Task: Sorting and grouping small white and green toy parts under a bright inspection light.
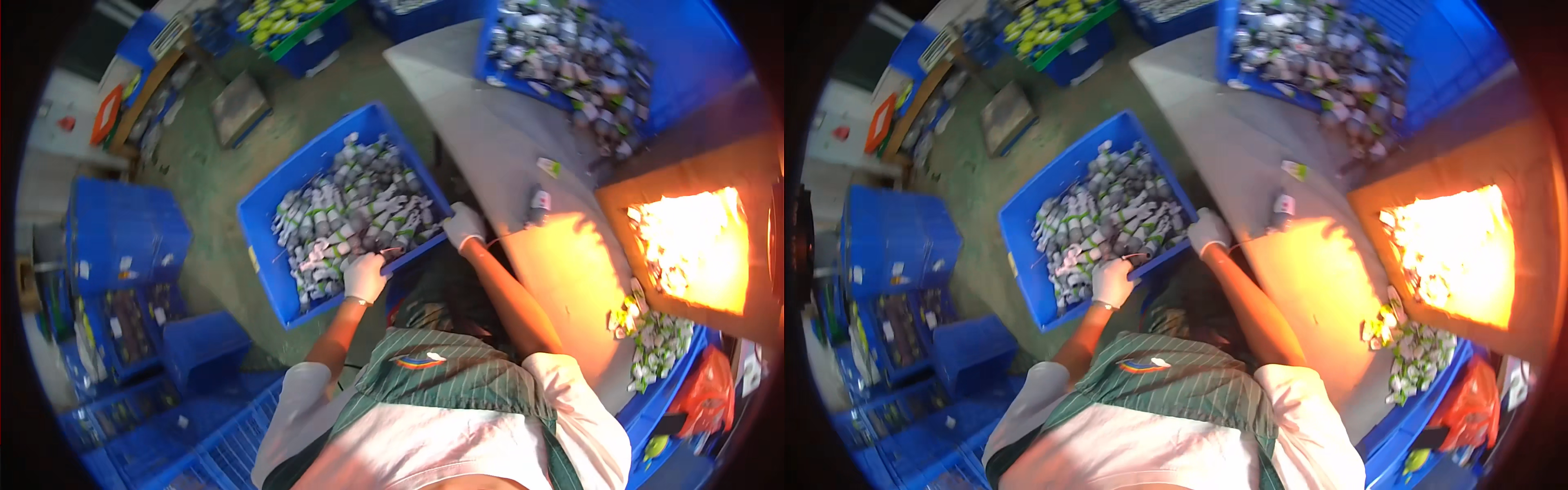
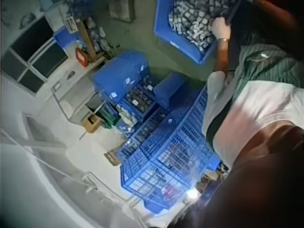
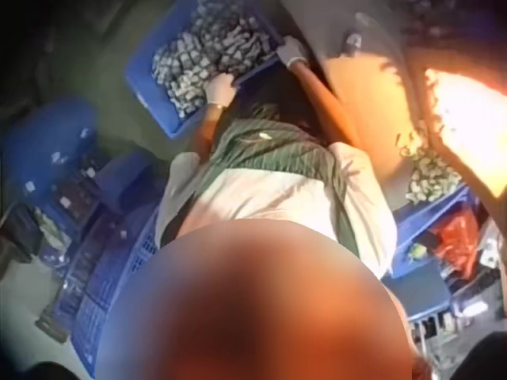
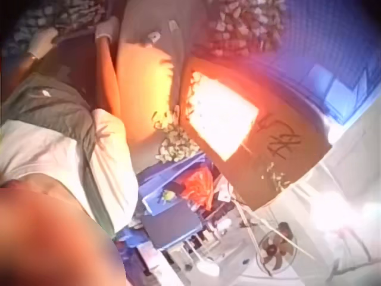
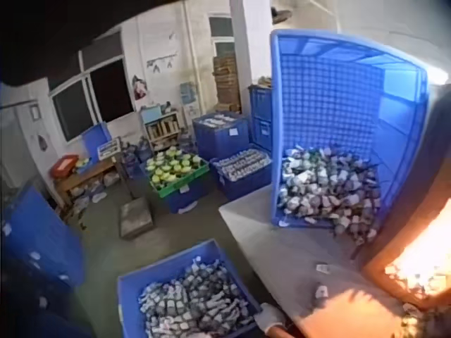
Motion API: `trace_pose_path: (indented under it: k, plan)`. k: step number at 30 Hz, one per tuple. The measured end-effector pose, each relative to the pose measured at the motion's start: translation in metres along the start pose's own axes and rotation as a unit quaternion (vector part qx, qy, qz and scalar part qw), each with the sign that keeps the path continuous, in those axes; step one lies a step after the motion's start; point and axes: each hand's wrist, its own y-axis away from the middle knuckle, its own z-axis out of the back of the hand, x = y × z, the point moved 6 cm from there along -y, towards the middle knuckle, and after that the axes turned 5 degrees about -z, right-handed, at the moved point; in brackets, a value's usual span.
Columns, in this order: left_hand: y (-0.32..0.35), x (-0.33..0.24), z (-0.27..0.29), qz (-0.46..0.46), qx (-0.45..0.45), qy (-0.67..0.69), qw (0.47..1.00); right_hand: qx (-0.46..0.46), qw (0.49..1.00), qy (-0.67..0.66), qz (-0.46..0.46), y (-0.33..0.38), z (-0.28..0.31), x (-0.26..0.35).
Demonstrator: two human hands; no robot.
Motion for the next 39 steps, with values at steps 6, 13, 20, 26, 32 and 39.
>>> trace_pose_path:
  k: [6, 13, 20, 26, 32, 39]
  plan:
    - [-0.027, -0.027, -0.034, -0.023, 0.289, -0.119, 0.95, 0.035, 0.988, -0.036, 0.143, 0.073, 0.032, 0.041]
    - [-0.107, -0.154, 0.089, -0.135, 0.053, 0.241, 0.96, -0.307, 0.921, -0.108, 0.214, 0.135, 0.202, 0.032]
    - [-0.151, -0.243, 0.036, -0.024, 0.152, 0.651, 0.744, -0.319, 0.947, 0.023, 0.042, 0.081, 0.236, -0.028]
    - [-0.158, -0.292, 0.026, -0.119, 0.121, 0.59, 0.79, -0.231, 0.965, -0.118, 0.023, 0.091, 0.228, -0.044]
    - [-0.127, -0.314, 0.058, -0.071, 0.242, 0.653, 0.714, -0.198, 0.947, -0.227, 0.113, 0.133, 0.245, -0.077]
    - [-0.096, -0.337, 0.081, -0.093, 0.398, 0.661, 0.63, -0.024, 0.906, -0.421, 0.031, 0.103, 0.26, -0.108]
